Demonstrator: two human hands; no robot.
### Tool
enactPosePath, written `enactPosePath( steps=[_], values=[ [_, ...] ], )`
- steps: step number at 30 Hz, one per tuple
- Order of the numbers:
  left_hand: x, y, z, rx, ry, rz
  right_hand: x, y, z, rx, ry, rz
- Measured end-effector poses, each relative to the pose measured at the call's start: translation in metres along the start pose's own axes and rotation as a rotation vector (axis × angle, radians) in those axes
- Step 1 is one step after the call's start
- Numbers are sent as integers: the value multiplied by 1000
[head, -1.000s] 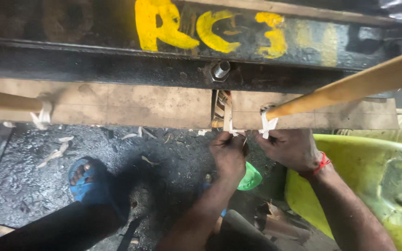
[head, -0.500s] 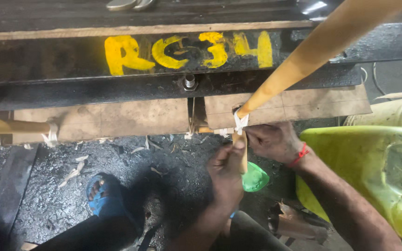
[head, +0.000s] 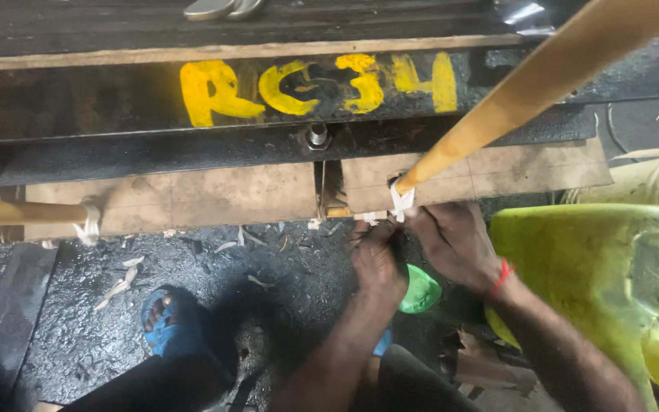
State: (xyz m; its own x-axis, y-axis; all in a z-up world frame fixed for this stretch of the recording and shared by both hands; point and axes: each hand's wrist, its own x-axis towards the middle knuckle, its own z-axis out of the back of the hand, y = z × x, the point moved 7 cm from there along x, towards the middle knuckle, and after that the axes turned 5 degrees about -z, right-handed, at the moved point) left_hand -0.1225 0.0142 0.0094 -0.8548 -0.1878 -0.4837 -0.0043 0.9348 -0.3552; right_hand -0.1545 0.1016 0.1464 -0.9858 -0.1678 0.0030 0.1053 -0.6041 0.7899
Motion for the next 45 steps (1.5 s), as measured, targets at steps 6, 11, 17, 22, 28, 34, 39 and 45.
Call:
enactPosePath(
  steps=[6, 11, 17, 22, 28, 34, 39, 45],
  values=[
    [7, -4, 10, 41, -71, -29, -44, 54, -4, -375, -140, 449],
    [-3, -1, 5, 105, -45, 72, -25, 19, -21, -817, 215, 354],
    [-14, 0, -4, 141, 57, 85, -22, 29, -13, -777, 146, 333],
    [-12, 6, -10, -63, 203, 56, -5, 16, -13, -827, 211, 238],
    [-16, 7, -16, -59, 62, 162, -7, 9, -10, -702, 273, 180],
    [-5, 5, -6, 90, 55, 71, -38, 8, 19, -452, -124, 382],
    [0, -6, -2, 468, 120, -165, -32, -46, 21, 96, -236, 60],
    [-6, -17, -2, 958, 155, -144, -40, -73, -13, 628, -298, -110]
  ],
)
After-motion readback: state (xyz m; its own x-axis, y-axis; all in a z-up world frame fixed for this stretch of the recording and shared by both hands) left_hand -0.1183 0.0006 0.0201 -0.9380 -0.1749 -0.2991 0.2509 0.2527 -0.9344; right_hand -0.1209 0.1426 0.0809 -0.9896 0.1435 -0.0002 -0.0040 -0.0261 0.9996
